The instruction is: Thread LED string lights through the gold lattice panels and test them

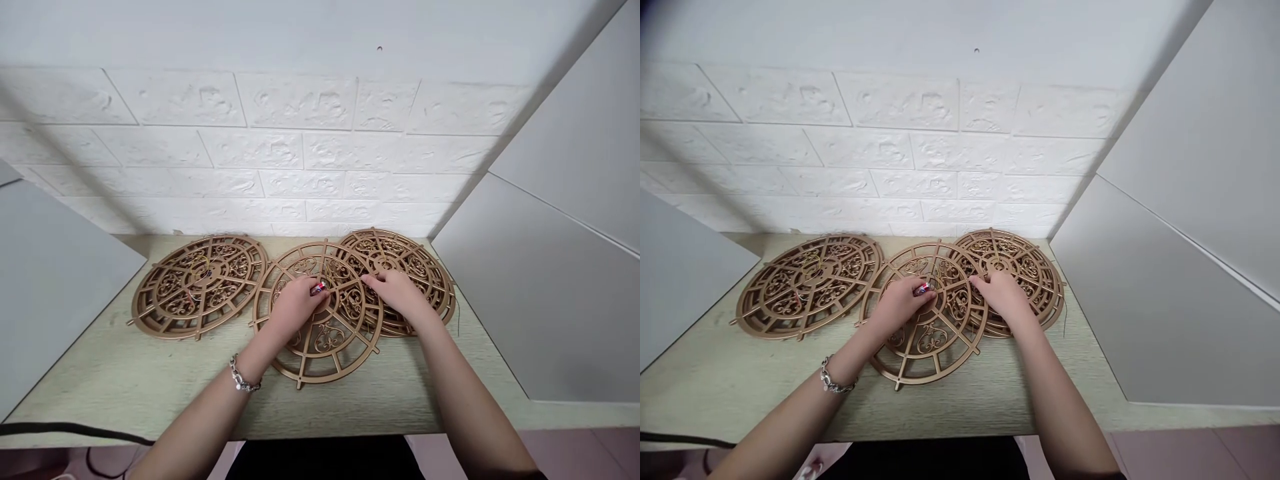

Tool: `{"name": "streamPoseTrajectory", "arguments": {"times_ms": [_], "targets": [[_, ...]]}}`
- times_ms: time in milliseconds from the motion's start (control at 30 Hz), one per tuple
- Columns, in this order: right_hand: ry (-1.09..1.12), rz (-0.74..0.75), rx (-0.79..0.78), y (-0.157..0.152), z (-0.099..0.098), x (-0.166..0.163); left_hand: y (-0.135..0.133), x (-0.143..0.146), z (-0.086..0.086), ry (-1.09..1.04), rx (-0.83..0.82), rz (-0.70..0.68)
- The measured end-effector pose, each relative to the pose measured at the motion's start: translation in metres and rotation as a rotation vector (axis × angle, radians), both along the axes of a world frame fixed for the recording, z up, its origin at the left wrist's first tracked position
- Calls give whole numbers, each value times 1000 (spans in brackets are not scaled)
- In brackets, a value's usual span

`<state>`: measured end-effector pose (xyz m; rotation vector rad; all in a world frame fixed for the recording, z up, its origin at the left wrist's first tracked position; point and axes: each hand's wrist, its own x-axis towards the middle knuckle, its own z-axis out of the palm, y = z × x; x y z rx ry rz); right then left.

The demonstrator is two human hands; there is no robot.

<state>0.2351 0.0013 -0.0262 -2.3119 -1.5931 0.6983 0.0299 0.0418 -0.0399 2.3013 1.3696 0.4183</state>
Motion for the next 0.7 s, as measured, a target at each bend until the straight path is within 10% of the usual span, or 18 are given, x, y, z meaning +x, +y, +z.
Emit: {"name": "streamPoseTrajectory", "arguments": {"times_ms": [367,700], "targets": [[-231,-82,174,-2,4,-10,-1,-2,-7,-79,-8,-42],[-313,338,410,-9,-10,-40,1,1,-11,-157,-34,-28]]}}
